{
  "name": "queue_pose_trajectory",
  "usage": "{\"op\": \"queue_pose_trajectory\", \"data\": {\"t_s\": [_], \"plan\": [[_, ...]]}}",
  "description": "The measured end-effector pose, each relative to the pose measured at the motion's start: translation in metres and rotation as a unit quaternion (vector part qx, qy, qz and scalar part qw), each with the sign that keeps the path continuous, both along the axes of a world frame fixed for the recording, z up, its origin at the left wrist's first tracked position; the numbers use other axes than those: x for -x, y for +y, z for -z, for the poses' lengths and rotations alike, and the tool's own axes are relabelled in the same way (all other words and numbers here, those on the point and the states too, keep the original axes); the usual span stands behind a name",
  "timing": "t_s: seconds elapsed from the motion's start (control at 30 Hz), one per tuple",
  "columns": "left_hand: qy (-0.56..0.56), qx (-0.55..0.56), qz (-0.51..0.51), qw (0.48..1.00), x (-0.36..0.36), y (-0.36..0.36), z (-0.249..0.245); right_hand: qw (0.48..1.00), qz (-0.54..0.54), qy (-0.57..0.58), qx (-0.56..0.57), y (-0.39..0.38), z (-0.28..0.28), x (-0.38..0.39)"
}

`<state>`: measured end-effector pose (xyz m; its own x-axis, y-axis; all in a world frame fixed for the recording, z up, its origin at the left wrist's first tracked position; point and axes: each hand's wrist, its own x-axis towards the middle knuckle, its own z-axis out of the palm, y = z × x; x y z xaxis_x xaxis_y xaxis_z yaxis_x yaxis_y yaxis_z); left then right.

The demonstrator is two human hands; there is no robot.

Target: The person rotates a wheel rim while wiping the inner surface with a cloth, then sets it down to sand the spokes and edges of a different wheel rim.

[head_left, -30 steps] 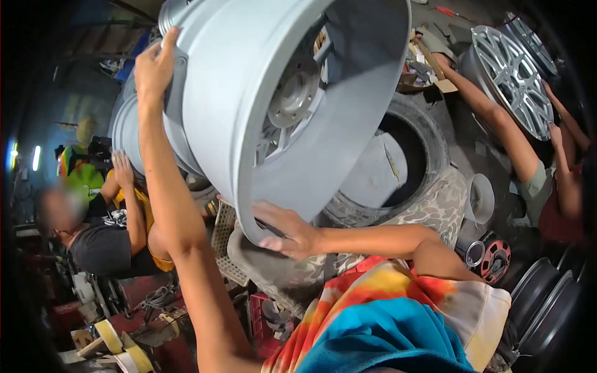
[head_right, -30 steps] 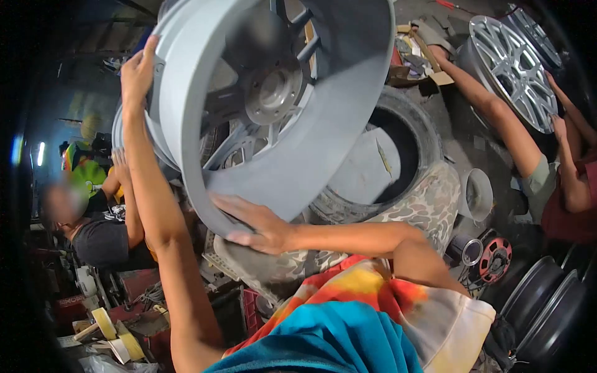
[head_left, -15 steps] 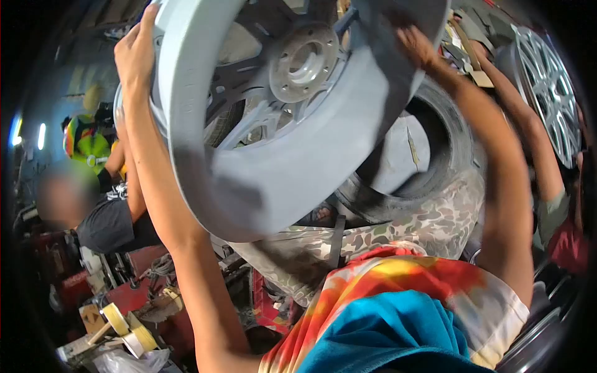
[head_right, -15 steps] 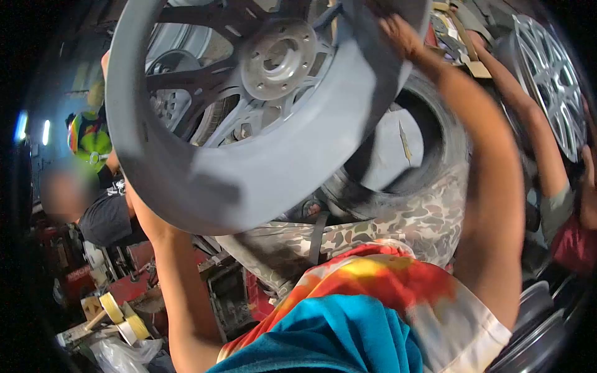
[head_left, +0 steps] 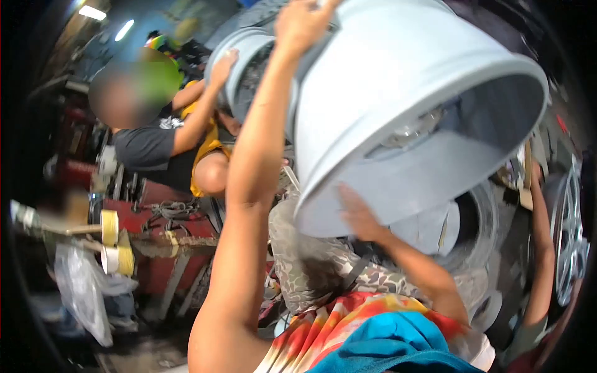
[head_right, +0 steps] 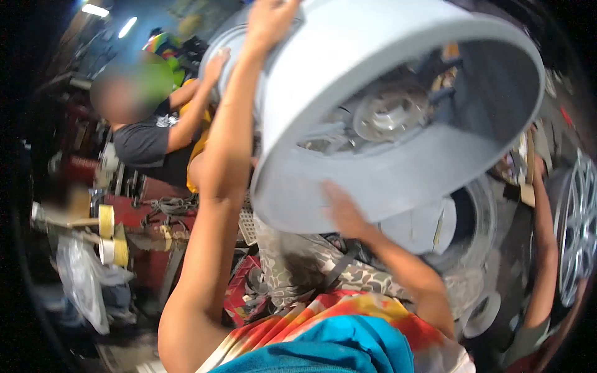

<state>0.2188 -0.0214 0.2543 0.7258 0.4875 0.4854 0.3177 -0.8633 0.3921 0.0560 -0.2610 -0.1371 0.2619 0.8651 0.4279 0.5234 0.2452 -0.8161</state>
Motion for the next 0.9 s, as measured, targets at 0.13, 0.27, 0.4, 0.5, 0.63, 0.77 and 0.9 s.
{"op": "queue_pose_trajectory", "data": {"t_s": [0.13, 0.27, 0.4, 0.5, 0.63, 0.77, 0.9], "plan": [[-0.057, -0.011, -0.001, 0.998, 0.008, -0.002, 0.006, 0.899, 0.154, -0.35, 0.211, -0.117, 0.078, -0.239], [-0.027, 0.021, 0.016, 0.999, 0.016, -0.007, 0.002, 0.727, 0.274, -0.58, 0.248, -0.155, 0.014, -0.388], [-0.02, 0.02, 0.017, 0.999, 0.013, -0.003, -0.001, 0.837, 0.311, -0.225, 0.39, -0.127, 0.013, -0.36], [-0.023, 0.027, 0.009, 0.999, 0.009, 0.001, 0.001, 0.89, 0.323, -0.31, 0.093, -0.063, 0.088, -0.225], [-0.014, 0.022, 0.003, 1.0, 0.006, -0.002, 0.0, 0.956, 0.278, 0.009, 0.093, 0.057, 0.048, -0.005], [-0.002, 0.043, 0.008, 0.999, 0.009, 0.0, -0.002, 0.983, 0.055, 0.177, 0.009, 0.006, -0.102, 0.041], [-0.035, -0.013, -0.008, 0.999, 0.011, 0.008, 0.003, 0.988, -0.019, -0.113, 0.101, -0.069, 0.005, -0.031]]}}
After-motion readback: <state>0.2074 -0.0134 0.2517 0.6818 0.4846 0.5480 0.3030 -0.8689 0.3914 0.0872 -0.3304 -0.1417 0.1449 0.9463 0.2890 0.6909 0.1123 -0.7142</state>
